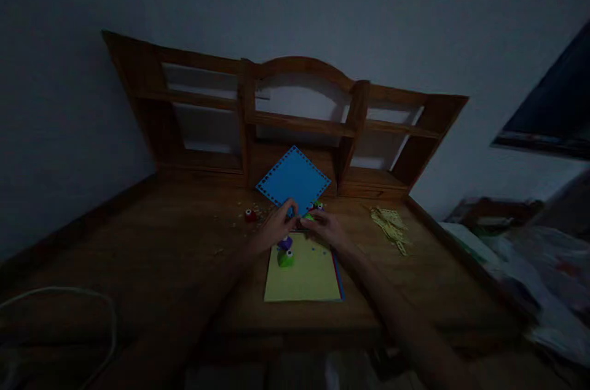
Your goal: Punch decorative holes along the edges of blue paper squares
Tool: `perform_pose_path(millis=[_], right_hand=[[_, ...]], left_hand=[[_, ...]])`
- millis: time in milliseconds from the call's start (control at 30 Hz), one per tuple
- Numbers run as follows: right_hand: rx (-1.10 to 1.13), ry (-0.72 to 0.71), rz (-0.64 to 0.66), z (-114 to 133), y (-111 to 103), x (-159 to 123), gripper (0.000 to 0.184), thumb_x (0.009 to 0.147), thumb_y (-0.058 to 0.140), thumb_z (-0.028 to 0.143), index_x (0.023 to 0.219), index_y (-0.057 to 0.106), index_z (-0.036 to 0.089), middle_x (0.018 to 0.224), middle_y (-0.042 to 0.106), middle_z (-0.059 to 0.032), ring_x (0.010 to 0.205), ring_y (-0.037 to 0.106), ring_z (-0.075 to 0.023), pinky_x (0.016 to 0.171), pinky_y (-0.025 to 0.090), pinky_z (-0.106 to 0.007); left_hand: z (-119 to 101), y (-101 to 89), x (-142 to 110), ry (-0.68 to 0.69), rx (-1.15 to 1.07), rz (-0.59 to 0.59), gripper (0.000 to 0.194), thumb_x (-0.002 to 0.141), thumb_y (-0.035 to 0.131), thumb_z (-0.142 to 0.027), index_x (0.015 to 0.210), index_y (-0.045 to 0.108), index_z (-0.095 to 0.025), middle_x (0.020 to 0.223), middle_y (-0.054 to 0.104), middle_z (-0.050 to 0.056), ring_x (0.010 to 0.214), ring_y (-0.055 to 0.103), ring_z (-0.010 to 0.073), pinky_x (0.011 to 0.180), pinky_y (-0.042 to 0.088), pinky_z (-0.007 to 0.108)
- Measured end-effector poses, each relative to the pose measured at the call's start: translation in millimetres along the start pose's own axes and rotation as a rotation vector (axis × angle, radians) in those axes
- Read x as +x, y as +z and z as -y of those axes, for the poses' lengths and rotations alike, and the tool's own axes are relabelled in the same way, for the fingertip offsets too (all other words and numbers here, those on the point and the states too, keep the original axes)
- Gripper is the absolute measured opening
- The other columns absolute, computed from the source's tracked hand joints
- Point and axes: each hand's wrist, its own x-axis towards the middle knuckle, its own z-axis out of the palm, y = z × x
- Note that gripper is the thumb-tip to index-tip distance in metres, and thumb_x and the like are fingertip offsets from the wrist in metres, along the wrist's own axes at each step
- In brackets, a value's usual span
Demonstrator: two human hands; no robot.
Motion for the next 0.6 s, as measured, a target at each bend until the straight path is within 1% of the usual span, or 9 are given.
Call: perform_pose_path(millis=[133,267,400,600], right_hand=[[0.054,-0.015,-0.03,-1,0,0,0.041,0.075,0.071,0.055,0.088,0.07,0.016,0.079,0.064,-0.0013,0.055,0.054,-0.0103,0.052,0.046,-0.024],[0.094,-0.011,-0.027,1,1,-1,0.039,0.075,0.072,0.053,0.089,0.069,0.017,0.081,0.065,-0.0022,0.056,0.055,-0.0108,0.053,0.046,-0.024],[0.109,0.006,-0.02,2,3,-1,0.04,0.073,0.074,0.052,0.091,0.069,0.017,0.082,0.065,-0.0025,0.055,0.055,-0.0112,0.051,0.045,-0.024],[0.072,0.008,-0.014,10,4,-3,0.04,0.073,0.074,0.053,0.088,0.068,0.016,0.074,0.063,-0.0006,0.051,0.053,-0.01,0.05,0.044,-0.024]], left_hand=[[-1,0.3,1,-0.01,-0.021,0.015,0.006,0.09,0.048,-0.025,0.095,0.046,-0.023,0.067,0.054,-0.006,0.058,0.055,0.0133,0.055,0.037,0.02],[-3,-0.2,0,-0.011,-0.035,0.009,0.007,0.092,0.047,-0.028,0.096,0.046,-0.023,0.068,0.057,-0.004,0.06,0.059,0.0147,0.055,0.038,0.021],[-4,-1.2,-1,-0.013,-0.009,-0.008,0.01,0.093,0.047,-0.032,0.096,0.046,-0.023,0.062,0.053,-0.006,0.054,0.055,0.0138,0.052,0.035,0.021],[-3,-1.7,0,-0.009,0.024,0.009,0.007,0.092,0.047,-0.029,0.096,0.047,-0.022,0.059,0.048,-0.007,0.052,0.052,0.0133,0.05,0.032,0.021]])
